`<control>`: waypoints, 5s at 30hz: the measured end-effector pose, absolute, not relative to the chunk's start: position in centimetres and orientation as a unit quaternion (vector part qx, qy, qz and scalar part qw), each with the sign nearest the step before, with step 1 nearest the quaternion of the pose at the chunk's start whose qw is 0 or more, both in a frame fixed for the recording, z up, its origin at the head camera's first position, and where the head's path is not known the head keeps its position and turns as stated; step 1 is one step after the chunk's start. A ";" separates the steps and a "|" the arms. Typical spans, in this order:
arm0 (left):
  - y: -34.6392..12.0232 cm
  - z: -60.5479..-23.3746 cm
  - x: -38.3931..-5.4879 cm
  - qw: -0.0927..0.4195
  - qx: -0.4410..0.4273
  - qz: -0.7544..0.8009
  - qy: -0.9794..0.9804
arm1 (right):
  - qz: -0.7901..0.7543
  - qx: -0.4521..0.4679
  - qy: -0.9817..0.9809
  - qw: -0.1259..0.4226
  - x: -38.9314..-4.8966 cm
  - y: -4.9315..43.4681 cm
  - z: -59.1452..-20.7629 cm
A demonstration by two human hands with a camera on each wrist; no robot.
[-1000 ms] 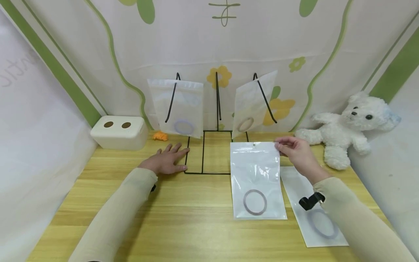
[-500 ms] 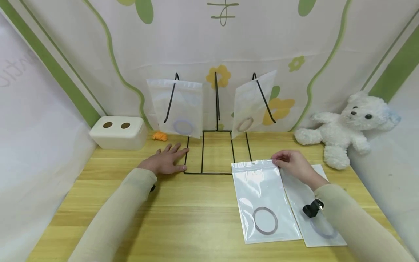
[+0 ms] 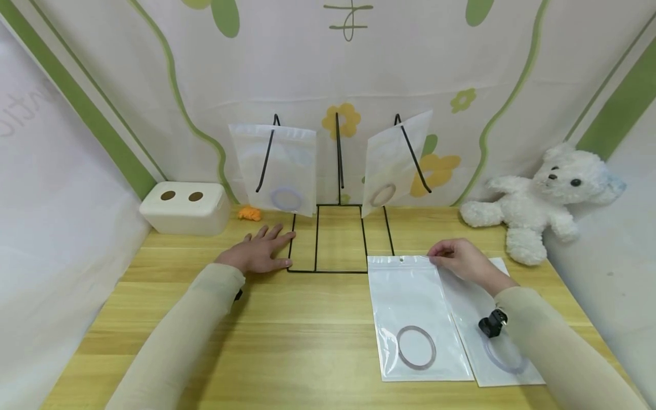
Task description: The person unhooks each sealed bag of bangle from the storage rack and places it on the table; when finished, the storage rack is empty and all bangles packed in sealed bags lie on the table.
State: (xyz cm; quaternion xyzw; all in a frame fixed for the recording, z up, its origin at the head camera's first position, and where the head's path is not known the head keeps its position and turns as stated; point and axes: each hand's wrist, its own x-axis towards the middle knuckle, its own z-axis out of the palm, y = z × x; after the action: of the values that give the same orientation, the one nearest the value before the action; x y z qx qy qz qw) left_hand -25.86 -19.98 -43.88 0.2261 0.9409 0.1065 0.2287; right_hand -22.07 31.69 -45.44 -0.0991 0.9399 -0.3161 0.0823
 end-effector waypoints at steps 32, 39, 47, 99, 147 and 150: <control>-20.2 -43.8 -25.7 0.218 0.236 0.113 0.940 | -0.291 -0.110 0.947 0.077 -22.6 32.1 -43.9; -20.4 -44.0 -25.7 0.220 0.235 0.113 0.940 | -0.332 -0.113 0.936 -0.019 -23.4 31.1 -39.0; -20.3 -43.9 -25.8 0.221 0.233 0.119 0.939 | -0.383 -0.096 0.914 -0.095 -25.1 29.6 -33.5; -19.8 -43.9 -25.6 0.219 0.224 0.113 0.943 | -0.587 -0.038 0.796 -0.139 -32.0 27.3 -27.3; -20.1 -44.1 -26.2 0.224 0.227 0.114 0.941 | -0.697 -0.110 0.677 -0.211 -28.7 27.6 -29.9; -20.2 -44.1 -26.3 0.225 0.228 0.113 0.941 | -0.704 -0.125 0.662 -0.223 -28.1 27.4 -30.2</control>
State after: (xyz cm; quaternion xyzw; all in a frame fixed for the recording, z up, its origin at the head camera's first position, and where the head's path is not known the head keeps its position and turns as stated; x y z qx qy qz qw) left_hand -26.27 -20.18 -44.12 0.2276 0.9407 0.1133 0.2247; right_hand -28.13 27.37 -30.21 -0.1247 0.6625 -0.7041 -0.2231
